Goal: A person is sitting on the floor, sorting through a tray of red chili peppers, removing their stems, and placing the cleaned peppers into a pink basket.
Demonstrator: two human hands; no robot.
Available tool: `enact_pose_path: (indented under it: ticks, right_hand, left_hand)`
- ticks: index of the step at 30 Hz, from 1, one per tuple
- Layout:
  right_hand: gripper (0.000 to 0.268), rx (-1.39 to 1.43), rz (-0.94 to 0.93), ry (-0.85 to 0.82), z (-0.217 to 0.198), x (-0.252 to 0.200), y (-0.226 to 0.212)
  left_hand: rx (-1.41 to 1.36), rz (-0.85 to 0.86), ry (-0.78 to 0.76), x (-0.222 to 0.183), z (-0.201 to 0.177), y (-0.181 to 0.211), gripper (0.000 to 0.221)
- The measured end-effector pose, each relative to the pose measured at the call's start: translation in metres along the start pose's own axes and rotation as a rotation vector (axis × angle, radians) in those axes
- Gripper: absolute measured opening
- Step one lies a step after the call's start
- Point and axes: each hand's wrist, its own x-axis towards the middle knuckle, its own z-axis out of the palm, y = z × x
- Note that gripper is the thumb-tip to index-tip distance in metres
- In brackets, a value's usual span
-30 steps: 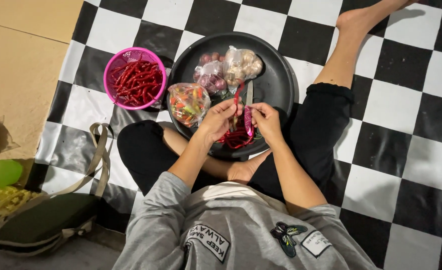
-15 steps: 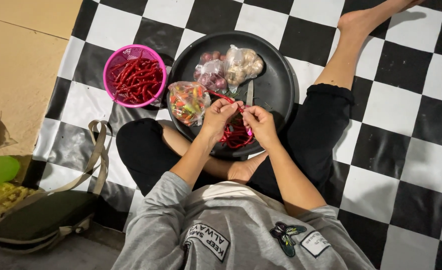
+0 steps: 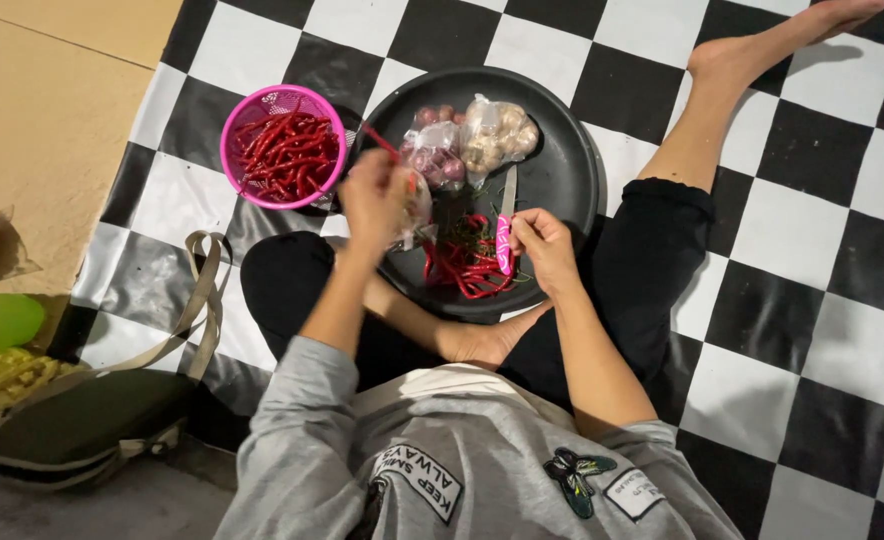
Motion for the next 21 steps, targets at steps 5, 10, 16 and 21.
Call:
enact_pose_path:
  ticks: [5, 10, 16, 21]
  right_hand:
    - [0.012, -0.201, -0.020, 0.042, -0.002, 0.004, 0.018]
    - [0.016, -0.503, -0.104, 0.082, -0.015, 0.010, 0.038]
    - [0.014, -0.881, -0.178, 0.092, -0.009, 0.005, 0.039]
    - [0.018, -0.887, -0.309, 0.020, 0.000, -0.005, 0.022]
  left_hand:
    - [0.734, 0.148, 0.125, 0.054, -0.064, -0.103, 0.021]
    - [0.922, 0.150, 0.129, 0.063, -0.079, -0.096, 0.053]
    - [0.719, 0.676, 0.186, 0.007, 0.052, -0.087, 0.020]
    - [0.802, 0.663, -0.424, -0.048, 0.137, -0.073, 0.006]
